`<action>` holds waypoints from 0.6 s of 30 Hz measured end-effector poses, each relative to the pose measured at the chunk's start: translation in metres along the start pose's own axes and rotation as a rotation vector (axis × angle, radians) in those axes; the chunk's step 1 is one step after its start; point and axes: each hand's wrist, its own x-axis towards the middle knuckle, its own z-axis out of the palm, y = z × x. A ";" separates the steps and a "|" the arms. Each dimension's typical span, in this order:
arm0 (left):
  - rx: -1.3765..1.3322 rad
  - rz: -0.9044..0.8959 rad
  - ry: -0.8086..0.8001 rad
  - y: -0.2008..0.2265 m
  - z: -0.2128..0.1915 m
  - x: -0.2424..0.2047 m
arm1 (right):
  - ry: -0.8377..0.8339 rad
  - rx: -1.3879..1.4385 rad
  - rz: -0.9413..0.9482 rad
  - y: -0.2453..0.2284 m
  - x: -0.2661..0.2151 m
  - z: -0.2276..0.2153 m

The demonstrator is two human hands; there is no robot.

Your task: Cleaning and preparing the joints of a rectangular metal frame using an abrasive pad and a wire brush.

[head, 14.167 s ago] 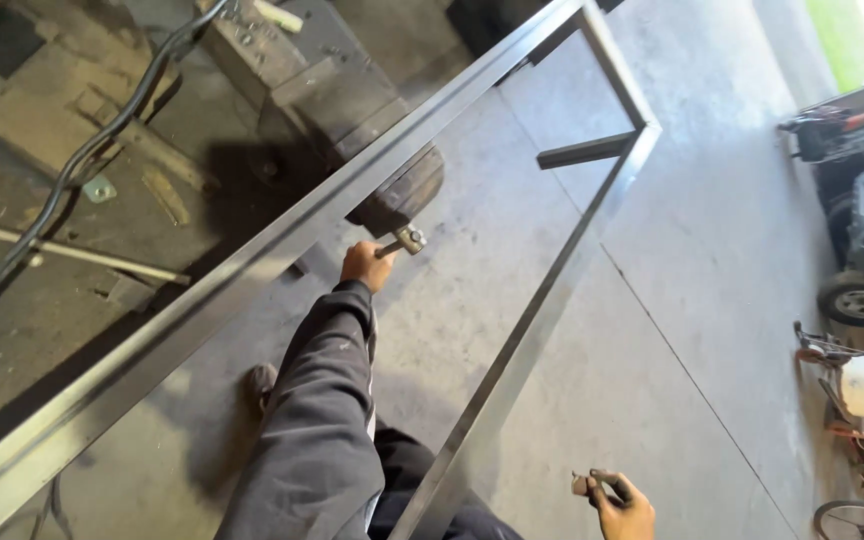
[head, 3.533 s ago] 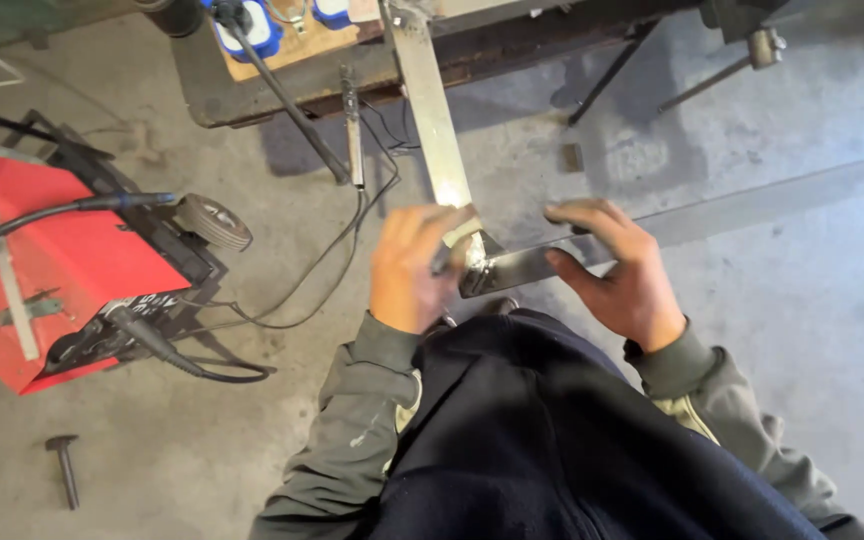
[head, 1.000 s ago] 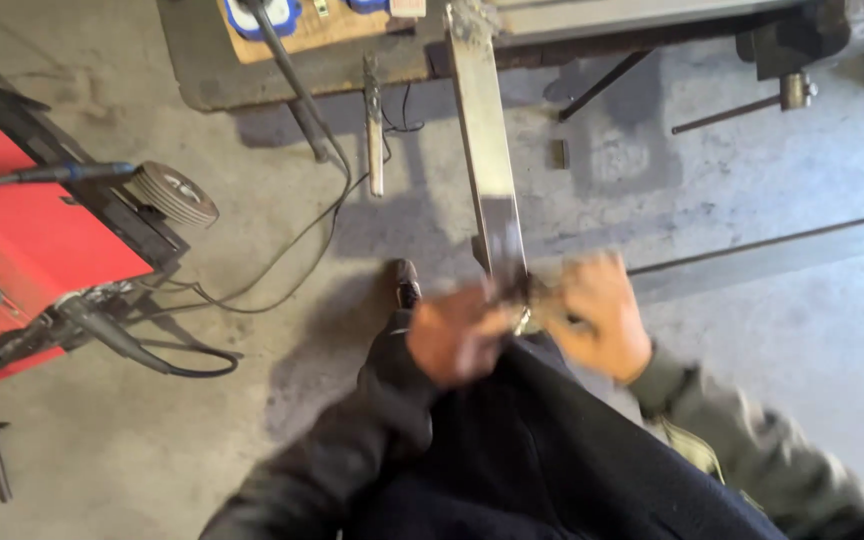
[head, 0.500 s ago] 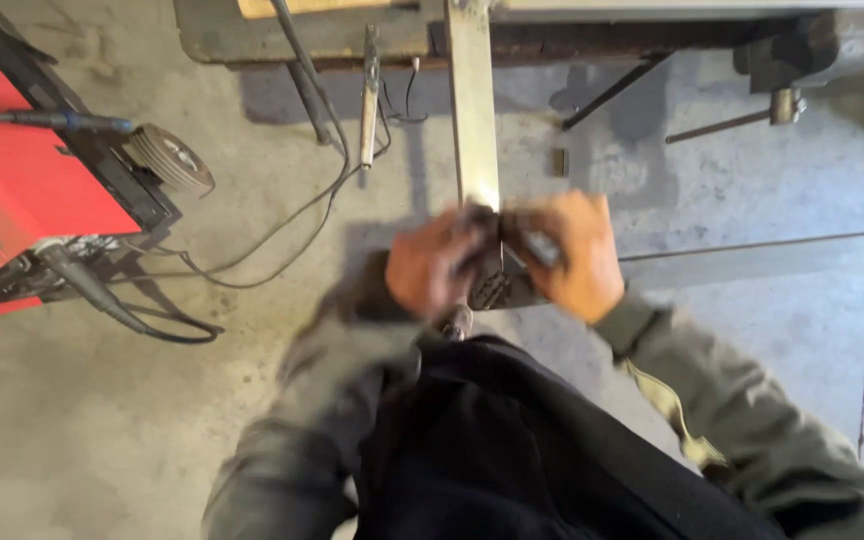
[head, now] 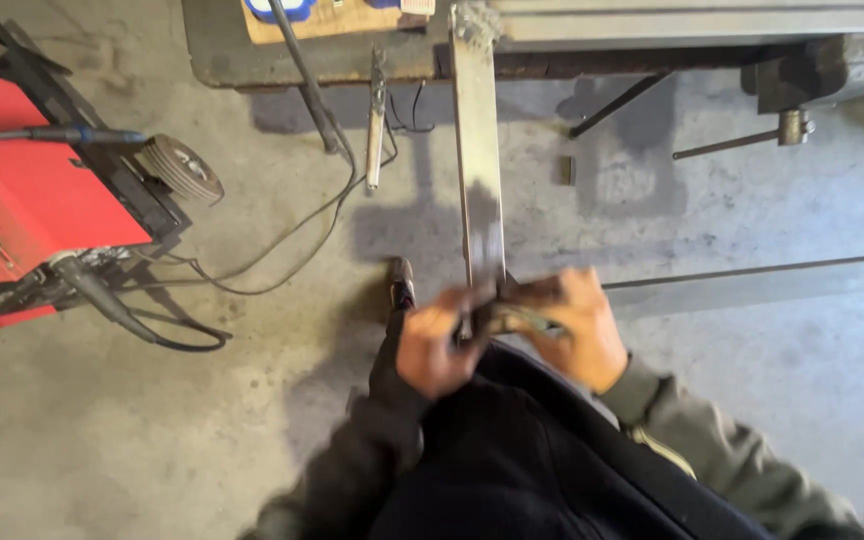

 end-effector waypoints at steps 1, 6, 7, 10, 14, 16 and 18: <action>0.057 0.080 0.068 -0.005 0.005 0.007 | 0.034 -0.033 -0.033 0.003 0.005 0.003; -0.014 0.068 0.062 -0.011 0.012 0.000 | -0.048 -0.088 -0.017 0.000 0.009 -0.006; 0.075 0.075 0.181 0.004 0.013 -0.020 | -0.086 -0.091 0.015 -0.011 -0.008 -0.006; -0.121 -0.031 -0.058 0.005 -0.008 -0.003 | -0.101 -0.120 0.046 0.009 -0.017 0.003; -0.179 -0.002 -0.015 -0.008 -0.008 0.033 | 0.004 -0.108 0.004 0.008 0.027 0.001; -0.111 -0.109 -0.136 0.021 -0.022 0.006 | -0.071 -0.154 0.078 -0.011 -0.005 -0.002; -0.113 -0.105 -0.105 0.010 -0.017 0.004 | -0.069 -0.132 0.100 -0.006 -0.008 0.003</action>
